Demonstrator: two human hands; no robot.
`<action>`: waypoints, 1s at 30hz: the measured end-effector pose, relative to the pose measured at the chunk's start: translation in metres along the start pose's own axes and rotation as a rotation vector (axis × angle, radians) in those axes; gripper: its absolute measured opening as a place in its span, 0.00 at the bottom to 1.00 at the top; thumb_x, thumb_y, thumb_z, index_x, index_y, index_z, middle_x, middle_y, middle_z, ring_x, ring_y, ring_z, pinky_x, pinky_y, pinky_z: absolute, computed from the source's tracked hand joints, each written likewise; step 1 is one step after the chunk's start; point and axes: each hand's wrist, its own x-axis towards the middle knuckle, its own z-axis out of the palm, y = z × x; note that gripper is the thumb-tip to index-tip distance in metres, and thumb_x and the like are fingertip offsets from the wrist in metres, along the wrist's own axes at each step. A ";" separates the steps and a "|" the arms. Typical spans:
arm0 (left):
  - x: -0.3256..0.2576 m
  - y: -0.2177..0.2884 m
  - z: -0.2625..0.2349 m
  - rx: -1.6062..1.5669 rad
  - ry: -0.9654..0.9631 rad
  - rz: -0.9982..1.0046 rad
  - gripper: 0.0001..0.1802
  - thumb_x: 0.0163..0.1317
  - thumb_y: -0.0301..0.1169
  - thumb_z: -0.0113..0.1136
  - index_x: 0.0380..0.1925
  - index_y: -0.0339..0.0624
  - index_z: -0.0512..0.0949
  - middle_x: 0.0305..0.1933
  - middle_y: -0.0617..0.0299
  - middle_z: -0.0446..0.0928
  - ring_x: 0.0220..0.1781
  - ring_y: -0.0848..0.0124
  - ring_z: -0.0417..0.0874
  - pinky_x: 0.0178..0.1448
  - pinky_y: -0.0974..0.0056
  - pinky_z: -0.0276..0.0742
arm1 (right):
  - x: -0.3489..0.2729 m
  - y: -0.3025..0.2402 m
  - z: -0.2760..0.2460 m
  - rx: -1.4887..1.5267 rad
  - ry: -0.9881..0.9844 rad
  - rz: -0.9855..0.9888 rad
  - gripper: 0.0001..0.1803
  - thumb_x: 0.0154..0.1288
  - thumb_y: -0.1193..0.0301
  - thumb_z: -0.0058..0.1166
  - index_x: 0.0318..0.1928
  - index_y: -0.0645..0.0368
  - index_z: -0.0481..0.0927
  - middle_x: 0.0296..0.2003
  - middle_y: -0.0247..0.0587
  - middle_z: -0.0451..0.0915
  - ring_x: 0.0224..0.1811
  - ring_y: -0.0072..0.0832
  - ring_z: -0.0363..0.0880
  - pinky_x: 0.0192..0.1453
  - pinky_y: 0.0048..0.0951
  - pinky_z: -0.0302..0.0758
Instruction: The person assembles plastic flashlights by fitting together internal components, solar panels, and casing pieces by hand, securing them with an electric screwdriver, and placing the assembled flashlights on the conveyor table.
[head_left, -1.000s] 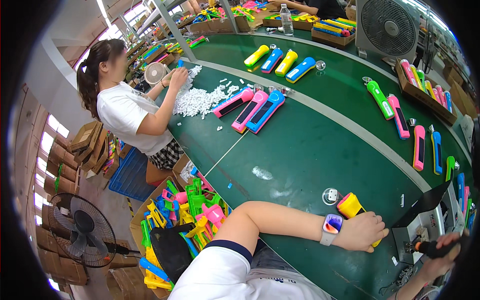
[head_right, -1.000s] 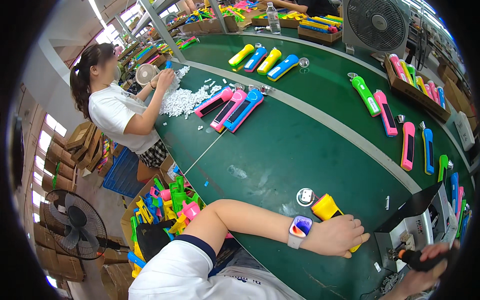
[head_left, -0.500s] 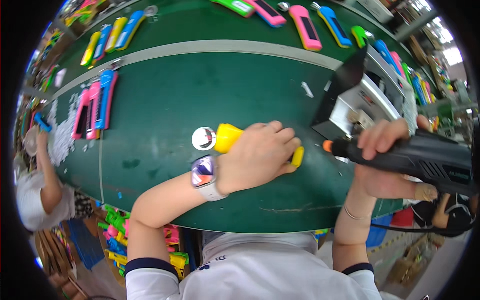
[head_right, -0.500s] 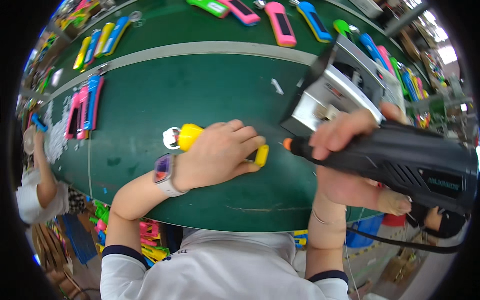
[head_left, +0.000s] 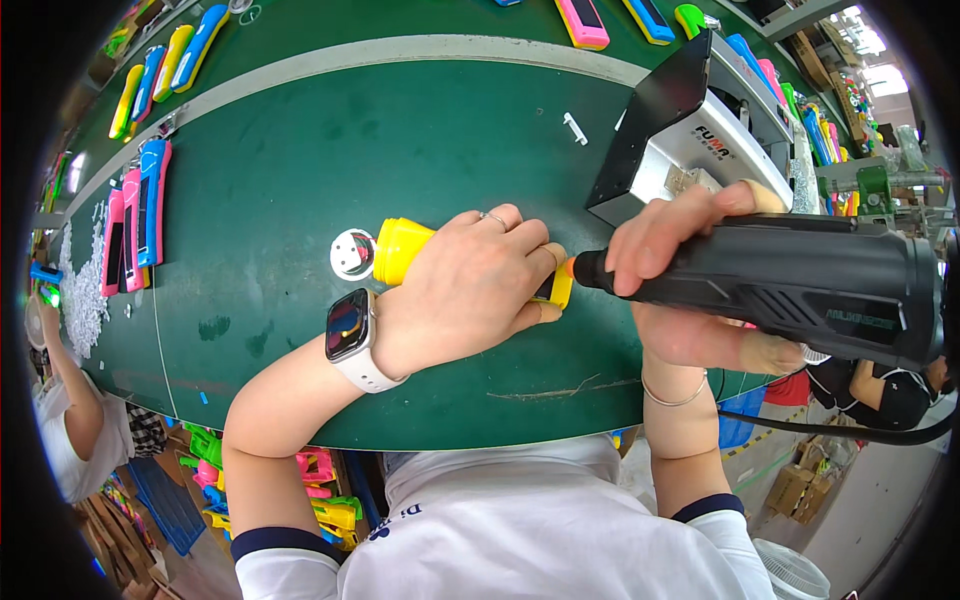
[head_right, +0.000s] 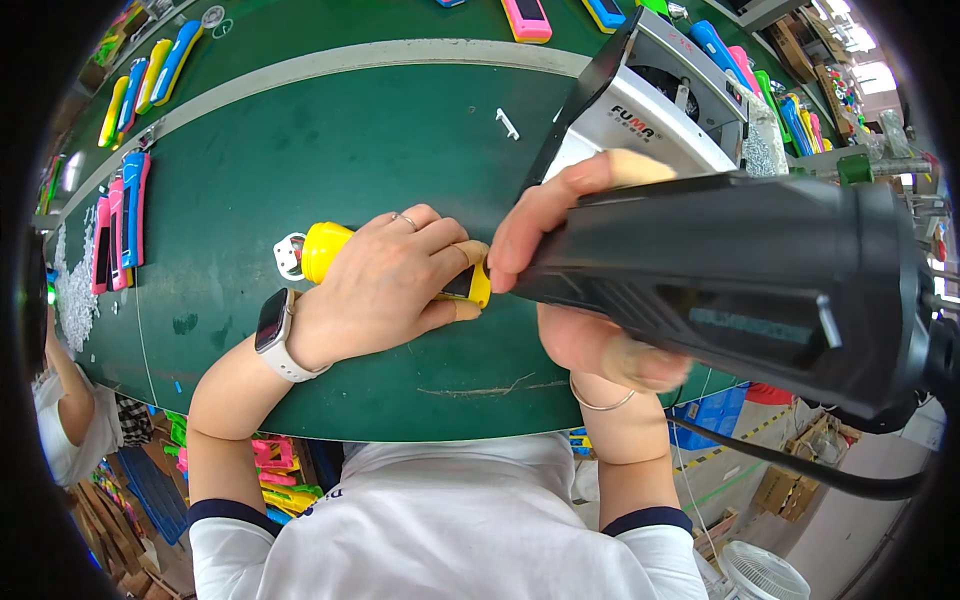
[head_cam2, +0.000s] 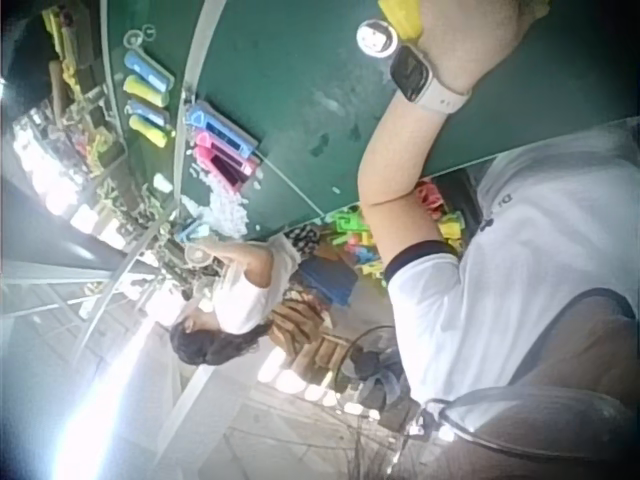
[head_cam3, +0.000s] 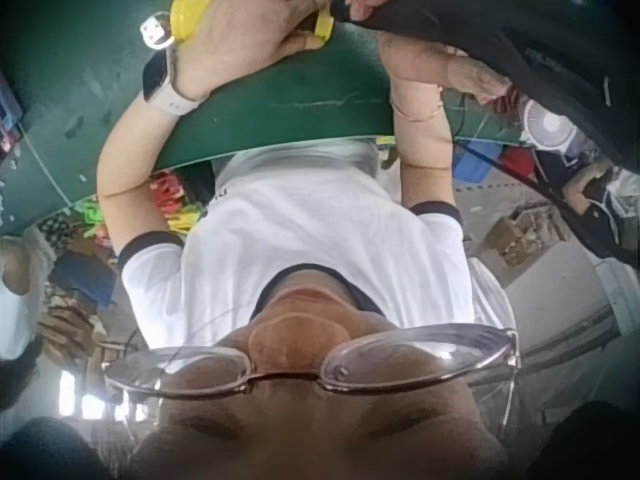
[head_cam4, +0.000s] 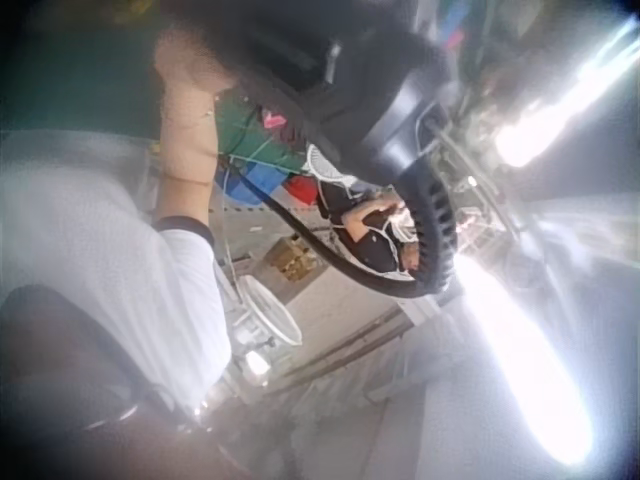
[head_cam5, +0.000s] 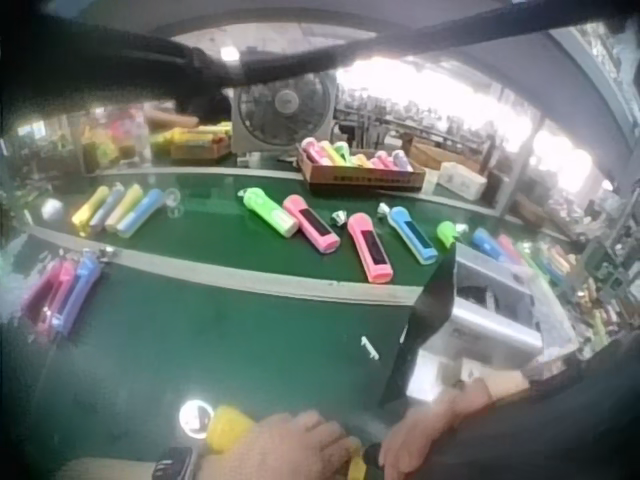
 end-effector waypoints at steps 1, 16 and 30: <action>0.000 -0.001 0.000 -0.005 -0.001 -0.002 0.23 0.46 0.40 0.67 0.43 0.44 0.78 0.38 0.65 0.73 0.42 0.65 0.73 0.45 0.63 0.70 | -0.002 -0.001 -0.002 -0.062 -0.037 0.044 0.54 0.41 0.24 0.49 0.56 0.57 0.65 0.26 0.42 0.73 0.20 0.29 0.72 0.26 0.32 0.71; 0.004 -0.007 -0.008 0.276 0.148 -0.069 0.27 0.43 0.37 0.69 0.46 0.42 0.75 0.39 0.63 0.75 0.40 0.65 0.75 0.45 0.61 0.70 | 0.023 -0.074 -0.035 -0.386 -0.060 -0.309 0.52 0.48 0.24 0.39 0.57 0.56 0.67 0.26 0.40 0.71 0.20 0.27 0.68 0.27 0.31 0.67; -0.004 -0.018 -0.011 0.256 0.190 -0.072 0.26 0.46 0.38 0.68 0.46 0.40 0.76 0.34 0.61 0.76 0.35 0.65 0.76 0.41 0.62 0.70 | 0.010 -0.022 -0.006 -0.065 -0.035 -0.171 0.55 0.46 0.22 0.38 0.62 0.55 0.60 0.27 0.39 0.70 0.20 0.27 0.68 0.24 0.30 0.69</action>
